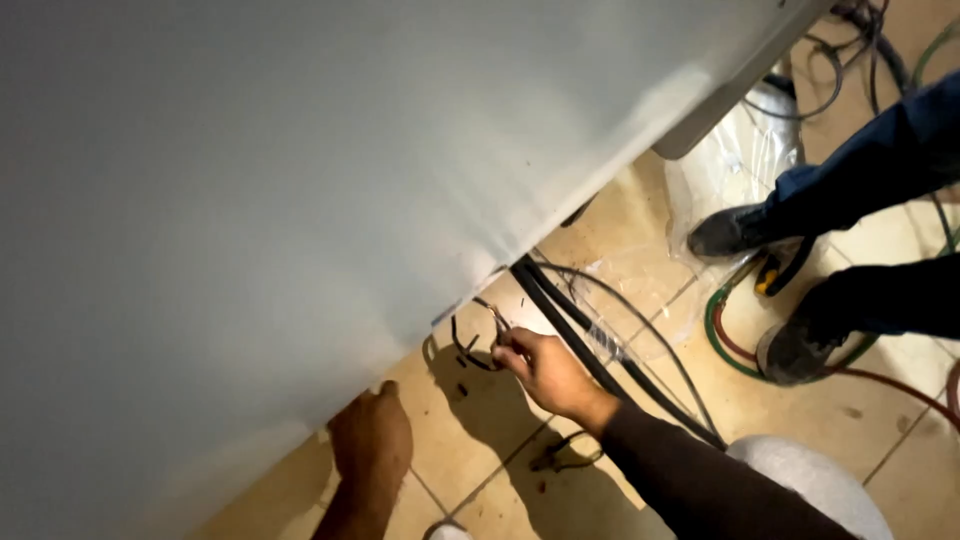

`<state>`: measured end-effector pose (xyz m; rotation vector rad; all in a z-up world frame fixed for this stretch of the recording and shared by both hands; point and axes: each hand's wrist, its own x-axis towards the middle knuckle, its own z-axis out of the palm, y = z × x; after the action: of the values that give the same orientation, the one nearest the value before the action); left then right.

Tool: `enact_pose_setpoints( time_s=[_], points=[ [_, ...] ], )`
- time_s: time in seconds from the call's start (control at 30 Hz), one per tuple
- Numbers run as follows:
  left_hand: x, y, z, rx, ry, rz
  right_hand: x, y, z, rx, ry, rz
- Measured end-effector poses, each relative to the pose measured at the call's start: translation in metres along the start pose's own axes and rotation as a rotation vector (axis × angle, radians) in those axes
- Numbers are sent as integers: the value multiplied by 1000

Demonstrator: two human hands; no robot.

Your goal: Repairing the electrical wiring of a commercial refrigerator or display case.

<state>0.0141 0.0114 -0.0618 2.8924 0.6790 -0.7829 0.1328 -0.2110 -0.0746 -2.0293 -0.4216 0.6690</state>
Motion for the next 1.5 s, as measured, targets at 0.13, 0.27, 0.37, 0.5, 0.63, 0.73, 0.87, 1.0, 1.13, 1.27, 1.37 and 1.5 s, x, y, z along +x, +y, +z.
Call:
enact_pose_setpoints(
  time_s=[0.13,0.27,0.37,0.5,0.63,0.73,0.87,1.0,1.13,1.27,1.37,1.5],
  points=[
    [-9,47,-14,-729,363,479,-20,-29,-25,135,-15,3],
    [-18,85,-35,-1085,17,346,-18,-20,-20,7,-17,-23],
    [-10,97,-26,-1199,188,340,-16,-25,-16,-17,-29,-33],
    [4,102,-9,-1254,324,407,-6,-21,-32,-321,-78,57],
    [0,103,-13,-1197,199,268,-10,-47,-70,-47,64,-35],
    [2,105,-2,-1284,164,257,-11,-54,-75,208,-109,-56],
    [1,104,8,-1423,71,223,-8,-35,-62,312,-147,40],
    [10,111,31,-1714,72,-22,-7,-32,-53,237,-11,115],
    [20,129,55,-2023,115,-67,3,-10,-34,368,25,193],
    [19,140,55,-2154,190,-12,4,-5,-20,682,97,413],
    [24,136,53,-2242,194,-38,4,-8,-7,860,99,508],
    [37,125,76,-2123,310,83,19,-13,-12,475,-87,457]
  ],
)
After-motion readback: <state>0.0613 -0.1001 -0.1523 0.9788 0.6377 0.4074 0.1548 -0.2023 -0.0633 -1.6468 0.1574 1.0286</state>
